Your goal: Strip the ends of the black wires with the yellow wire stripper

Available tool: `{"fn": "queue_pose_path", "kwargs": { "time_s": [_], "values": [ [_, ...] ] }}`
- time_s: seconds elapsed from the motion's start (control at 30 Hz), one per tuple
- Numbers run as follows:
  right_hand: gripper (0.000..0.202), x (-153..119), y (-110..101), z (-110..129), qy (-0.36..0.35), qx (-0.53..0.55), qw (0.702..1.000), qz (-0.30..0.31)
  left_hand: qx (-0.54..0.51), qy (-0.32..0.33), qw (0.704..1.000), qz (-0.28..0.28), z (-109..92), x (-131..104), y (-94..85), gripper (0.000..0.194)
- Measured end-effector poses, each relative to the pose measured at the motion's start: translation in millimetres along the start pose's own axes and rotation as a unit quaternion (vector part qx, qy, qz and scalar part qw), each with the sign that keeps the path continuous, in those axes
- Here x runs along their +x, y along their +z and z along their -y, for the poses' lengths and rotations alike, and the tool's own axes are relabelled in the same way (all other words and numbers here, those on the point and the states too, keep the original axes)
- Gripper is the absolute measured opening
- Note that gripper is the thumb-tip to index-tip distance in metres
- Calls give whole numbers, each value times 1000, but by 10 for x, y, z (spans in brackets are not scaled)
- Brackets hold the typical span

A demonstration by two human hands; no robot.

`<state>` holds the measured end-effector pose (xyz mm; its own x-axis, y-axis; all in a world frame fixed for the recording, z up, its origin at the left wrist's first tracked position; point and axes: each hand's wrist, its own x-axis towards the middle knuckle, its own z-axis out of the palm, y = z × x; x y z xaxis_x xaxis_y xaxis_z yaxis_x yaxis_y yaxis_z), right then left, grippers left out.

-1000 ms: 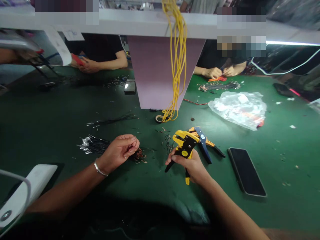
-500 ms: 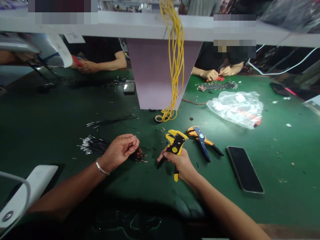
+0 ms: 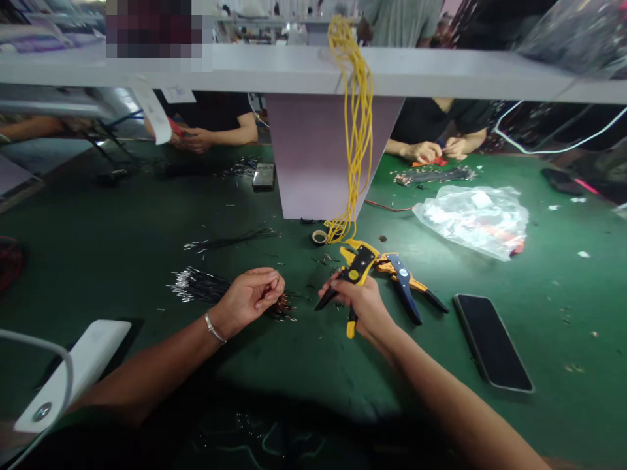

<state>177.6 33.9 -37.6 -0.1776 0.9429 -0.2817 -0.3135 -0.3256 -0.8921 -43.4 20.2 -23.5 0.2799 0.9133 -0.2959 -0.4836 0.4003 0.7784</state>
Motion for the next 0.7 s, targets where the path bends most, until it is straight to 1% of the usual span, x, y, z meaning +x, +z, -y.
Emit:
{"fn": "queue_pose_path", "kwargs": {
  "time_s": [0.07,0.13,0.23,0.33,0.53,0.63,0.7],
  "values": [
    [22,-136,33,-45,42,9,998,36,-12,-6,1000,3,4,-8,13,21],
    [24,-229,88,-111,68,24,996,56,-18,-14,1000,11,20,-15,23,21],
    [28,-277,185,-196,86,35,993,74,-16,-19,999,22,52,-24,34,20],
    [28,-270,270,-243,87,19,991,97,-4,-21,999,28,78,-37,47,20],
    [26,-239,345,-304,63,14,995,77,6,-23,998,63,118,-78,84,21],
    [24,-236,328,-278,50,11,997,50,11,-28,998,64,126,-91,98,21],
    [22,-236,302,-233,35,-2,999,28,32,-27,997,61,124,-96,105,18]
  ]
}}
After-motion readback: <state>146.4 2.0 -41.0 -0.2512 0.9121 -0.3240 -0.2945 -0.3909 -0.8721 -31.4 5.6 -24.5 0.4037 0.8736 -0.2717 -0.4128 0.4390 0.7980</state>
